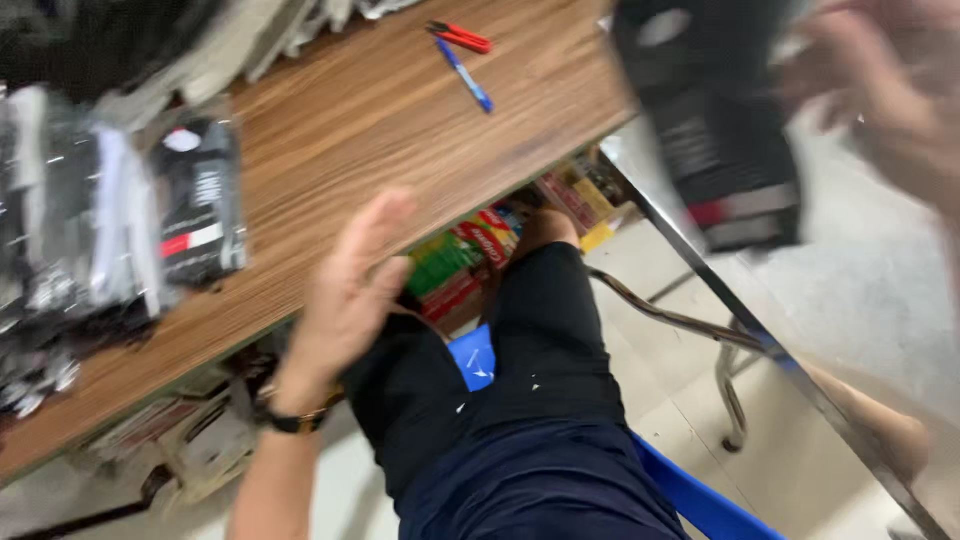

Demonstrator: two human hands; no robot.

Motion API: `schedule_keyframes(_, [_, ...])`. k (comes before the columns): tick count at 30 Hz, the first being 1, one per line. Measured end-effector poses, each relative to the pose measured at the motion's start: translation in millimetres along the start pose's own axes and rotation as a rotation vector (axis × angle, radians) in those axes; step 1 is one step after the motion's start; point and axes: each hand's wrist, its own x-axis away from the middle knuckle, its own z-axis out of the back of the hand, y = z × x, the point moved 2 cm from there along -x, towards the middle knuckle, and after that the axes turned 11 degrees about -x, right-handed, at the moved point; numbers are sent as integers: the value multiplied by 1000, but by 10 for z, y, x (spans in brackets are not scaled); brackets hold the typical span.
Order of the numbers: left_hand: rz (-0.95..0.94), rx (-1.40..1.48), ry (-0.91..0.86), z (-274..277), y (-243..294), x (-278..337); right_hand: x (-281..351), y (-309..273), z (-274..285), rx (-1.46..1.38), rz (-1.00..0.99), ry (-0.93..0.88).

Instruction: The person writes on small white paper labels with a blue pen, then uses red-handled pliers to trim the labels. They place the trimmed labels onto packaged socks and repeat the process for additional packages.

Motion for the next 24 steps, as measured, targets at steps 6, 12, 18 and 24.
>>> schedule_keyframes(6, [93,614,163,-292,213,-271,-314,-469,-1426,-408,-50,-259])
schedule_keyframes(12, [237,697,228,49,-53,-209,-586,-427,-1992,-406,-160,-354])
schedule_keyframes(18, [296,614,214,287,-124,-150,-878,-409,-2039,-554,-99,-413])
schedule_keyframes(24, [345,835,235,150,-140,-47,-774,-447,-2046,-39,364,-376])
